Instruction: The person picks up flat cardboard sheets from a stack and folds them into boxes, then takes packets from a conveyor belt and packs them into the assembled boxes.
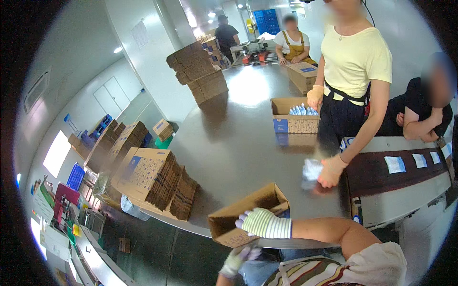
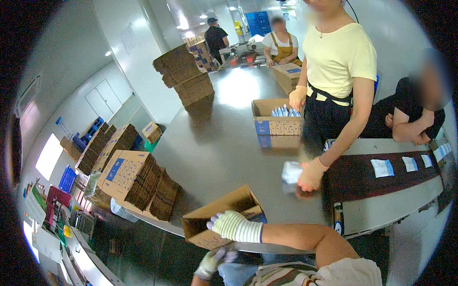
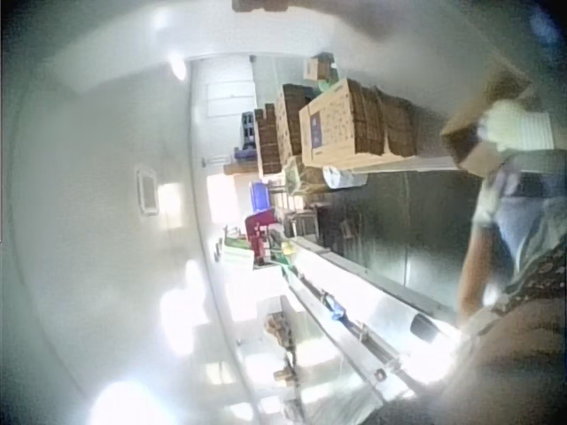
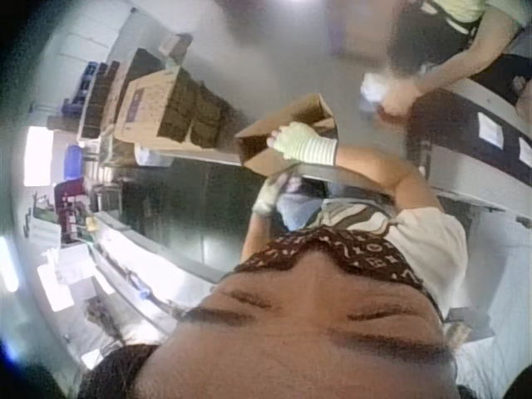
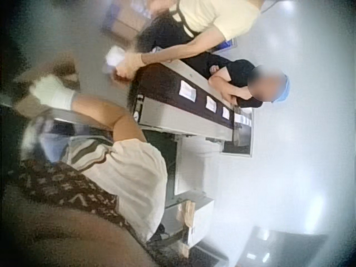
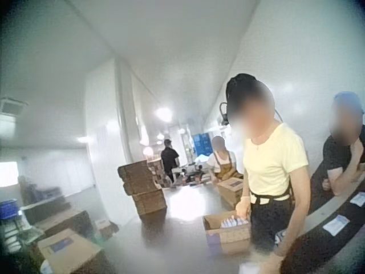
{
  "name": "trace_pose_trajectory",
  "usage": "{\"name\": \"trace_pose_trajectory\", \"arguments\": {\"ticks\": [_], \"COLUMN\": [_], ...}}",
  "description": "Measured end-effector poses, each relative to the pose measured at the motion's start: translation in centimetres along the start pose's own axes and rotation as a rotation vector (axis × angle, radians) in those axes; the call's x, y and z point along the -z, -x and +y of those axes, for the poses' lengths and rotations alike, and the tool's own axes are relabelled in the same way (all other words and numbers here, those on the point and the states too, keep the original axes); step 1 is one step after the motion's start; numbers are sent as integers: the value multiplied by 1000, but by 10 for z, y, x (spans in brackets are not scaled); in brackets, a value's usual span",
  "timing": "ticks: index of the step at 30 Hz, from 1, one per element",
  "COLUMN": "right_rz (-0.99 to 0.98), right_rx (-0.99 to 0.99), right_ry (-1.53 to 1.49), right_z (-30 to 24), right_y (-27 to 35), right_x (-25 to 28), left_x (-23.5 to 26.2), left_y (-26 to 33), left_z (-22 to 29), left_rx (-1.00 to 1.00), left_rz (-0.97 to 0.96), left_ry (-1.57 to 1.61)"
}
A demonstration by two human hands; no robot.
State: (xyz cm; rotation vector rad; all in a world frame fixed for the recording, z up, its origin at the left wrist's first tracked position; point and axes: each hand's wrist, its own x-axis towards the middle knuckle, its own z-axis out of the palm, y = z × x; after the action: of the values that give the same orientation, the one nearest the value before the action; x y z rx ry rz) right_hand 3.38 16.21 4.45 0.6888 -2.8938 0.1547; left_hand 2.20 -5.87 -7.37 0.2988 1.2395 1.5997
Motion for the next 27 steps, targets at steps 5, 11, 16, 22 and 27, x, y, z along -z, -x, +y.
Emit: {"name": "trace_pose_trajectory", "arguments": {"ticks": [5, 11, 16, 22, 27], "right_rz": [43, 377, 523, 628, 635], "right_rx": [158, 197, -153, -344, -378], "right_ry": [-84, -136, -212, -644, -656], "right_z": [17, 38, 51, 41, 33], "right_y": [16, 2, 15, 32, 22], "right_x": [6, 16, -10, -22, -24], "left_x": [16, -57, -75, -92, -88], "left_y": [74, 28, -12, -23, -18], "left_z": [101, 152, 122, 116, 108], "left_rx": [-324, -579, -726, -849, -794], "left_rz": [992, -9, -55, 60, 191], "left_ry": [-1650, -2355, -2010, -2022, -1989]}}
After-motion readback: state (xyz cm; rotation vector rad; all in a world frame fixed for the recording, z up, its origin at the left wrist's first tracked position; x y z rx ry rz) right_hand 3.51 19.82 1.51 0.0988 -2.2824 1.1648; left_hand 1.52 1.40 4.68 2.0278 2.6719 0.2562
